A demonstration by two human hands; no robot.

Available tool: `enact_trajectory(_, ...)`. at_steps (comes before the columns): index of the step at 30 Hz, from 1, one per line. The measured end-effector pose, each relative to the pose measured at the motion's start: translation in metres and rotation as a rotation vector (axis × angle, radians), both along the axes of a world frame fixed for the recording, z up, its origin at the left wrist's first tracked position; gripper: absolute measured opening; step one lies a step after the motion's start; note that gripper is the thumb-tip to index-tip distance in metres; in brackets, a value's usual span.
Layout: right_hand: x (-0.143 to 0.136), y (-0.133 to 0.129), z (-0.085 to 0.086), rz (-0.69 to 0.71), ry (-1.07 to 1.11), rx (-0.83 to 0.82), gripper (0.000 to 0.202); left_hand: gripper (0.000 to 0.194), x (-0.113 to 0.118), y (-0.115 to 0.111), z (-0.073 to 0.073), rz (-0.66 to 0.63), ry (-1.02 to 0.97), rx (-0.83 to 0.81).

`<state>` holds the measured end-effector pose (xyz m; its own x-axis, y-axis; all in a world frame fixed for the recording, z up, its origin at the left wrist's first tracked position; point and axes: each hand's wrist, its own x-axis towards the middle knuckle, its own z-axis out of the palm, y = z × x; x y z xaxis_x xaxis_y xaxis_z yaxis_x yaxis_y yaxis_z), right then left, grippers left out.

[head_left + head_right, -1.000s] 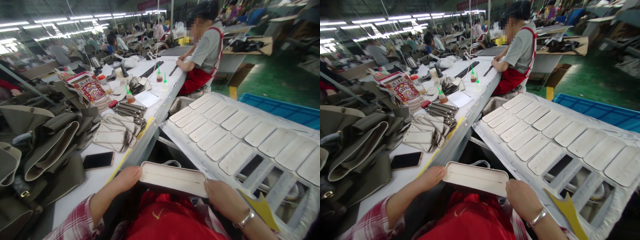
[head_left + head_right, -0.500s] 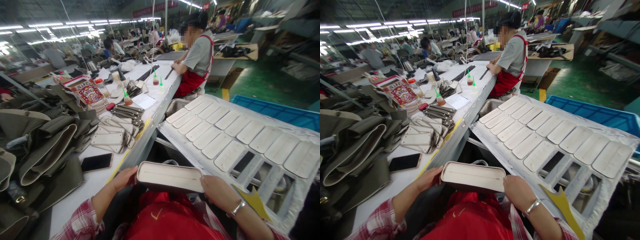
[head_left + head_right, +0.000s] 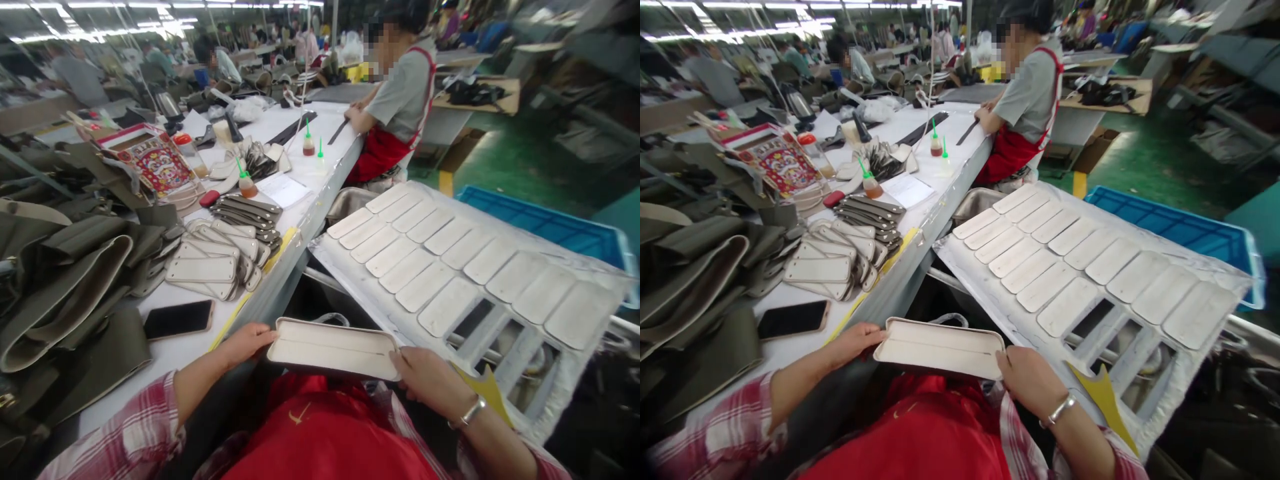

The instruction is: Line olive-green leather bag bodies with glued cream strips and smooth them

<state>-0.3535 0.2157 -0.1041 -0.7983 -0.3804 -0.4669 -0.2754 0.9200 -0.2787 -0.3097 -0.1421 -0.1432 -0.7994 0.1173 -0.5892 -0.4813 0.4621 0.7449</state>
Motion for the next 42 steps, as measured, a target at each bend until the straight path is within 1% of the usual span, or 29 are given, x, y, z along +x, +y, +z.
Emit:
enact_trajectory(2, 0.003, -0.001, 0.011, -0.090, -0.055, -0.014, 0.042, 0.049, -0.002, -0.002, 0.004, -0.075, -0.009, -0.116)
enact_trajectory(3, 0.005, -0.001, 0.015, -0.113, -0.067, -0.016, 0.042, 0.049, -0.003, -0.003, 0.006, -0.133, 0.007, -0.195)
enact_trajectory(5, 0.008, -0.001, 0.017, -0.162, -0.058, -0.010, 0.038, 0.047, -0.006, 0.000, 0.010, -0.277, 0.117, -0.362)
enact_trajectory(7, 0.012, -0.001, 0.015, -0.212, -0.028, 0.015, 0.035, 0.043, -0.005, 0.015, 0.018, -0.400, 0.271, -0.512)
enact_trajectory(8, 0.014, -0.002, 0.013, -0.229, -0.008, 0.031, 0.035, 0.041, -0.003, 0.029, 0.023, -0.440, 0.360, -0.571)
enact_trajectory(10, 0.018, -0.003, 0.011, -0.234, 0.035, 0.057, 0.036, 0.038, 0.005, 0.066, 0.034, -0.494, 0.546, -0.626)
enact_trajectory(11, 0.019, -0.004, 0.010, -0.225, 0.054, 0.068, 0.036, 0.036, 0.009, 0.088, 0.037, -0.526, 0.645, -0.619)
enact_trajectory(12, 0.020, -0.006, 0.011, -0.214, 0.071, 0.078, 0.036, 0.032, 0.011, 0.109, 0.039, -0.578, 0.734, -0.574)
enact_trajectory(13, 0.020, -0.007, 0.011, -0.203, 0.081, 0.086, 0.037, 0.026, 0.012, 0.128, 0.039, -0.627, 0.815, -0.521)
enact_trajectory(14, 0.020, -0.007, 0.012, -0.193, 0.086, 0.092, 0.038, 0.025, 0.011, 0.145, 0.038, -0.677, 0.873, -0.483)
enact_trajectory(15, 0.019, -0.008, 0.014, -0.184, 0.081, 0.099, 0.039, 0.031, 0.009, 0.158, 0.035, -0.726, 0.904, -0.458)
enact_trajectory(17, 0.017, -0.009, 0.015, -0.168, 0.063, 0.112, 0.039, 0.041, 0.004, 0.172, 0.028, -0.808, 0.905, -0.468)
enact_trajectory(19, 0.016, -0.010, 0.015, -0.155, 0.065, 0.125, 0.037, 0.037, -0.001, 0.176, 0.022, -0.858, 0.876, -0.507)
enact_trajectory(22, 0.013, -0.013, 0.016, -0.157, 0.050, 0.114, 0.033, 0.034, -0.004, 0.174, 0.020, -0.885, 0.875, -0.546)
enact_trajectory(24, 0.008, -0.012, 0.016, -0.201, -0.096, 0.038, 0.032, 0.035, -0.004, 0.173, 0.021, -0.893, 0.878, -0.560)
enact_trajectory(26, 0.002, -0.006, 0.015, -0.269, -0.322, -0.103, 0.031, 0.037, -0.004, 0.172, 0.022, -0.894, 0.875, -0.557)
enact_trajectory(28, -0.006, 0.005, 0.009, -0.329, -0.552, -0.275, 0.031, 0.038, -0.005, 0.171, 0.021, -0.887, 0.868, -0.542)
enact_trajectory(30, -0.013, 0.021, -0.004, -0.404, -0.777, -0.512, 0.029, 0.041, -0.005, 0.171, 0.021, -0.879, 0.856, -0.527)
enact_trajectory(32, -0.016, 0.035, -0.022, -0.512, -0.963, -0.754, 0.029, 0.045, -0.006, 0.170, 0.021, -0.874, 0.840, -0.515)
enact_trajectory(33, -0.017, 0.040, -0.031, -0.566, -1.017, -0.847, 0.032, 0.046, -0.006, 0.170, 0.022, -0.873, 0.831, -0.509)
enact_trajectory(34, -0.016, 0.042, -0.040, -0.610, -1.033, -0.895, 0.036, 0.047, -0.006, 0.170, 0.022, -0.873, 0.822, -0.502)
enact_trajectory(36, -0.014, 0.042, -0.050, -0.673, -1.013, -0.904, 0.039, 0.047, -0.007, 0.168, 0.023, -0.873, 0.805, -0.489)
enact_trajectory(37, -0.014, 0.040, -0.052, -0.689, -0.982, -0.879, 0.037, 0.048, -0.008, 0.168, 0.023, -0.877, 0.796, -0.483)
enact_trajectory(39, -0.013, 0.031, -0.047, -0.700, -0.891, -0.774, 0.032, 0.048, -0.010, 0.168, 0.021, -0.886, 0.787, -0.476)
enact_trajectory(42, -0.014, 0.016, -0.031, -0.683, -0.707, -0.589, 0.027, 0.048, -0.014, 0.172, 0.016, -0.880, 0.792, -0.482)
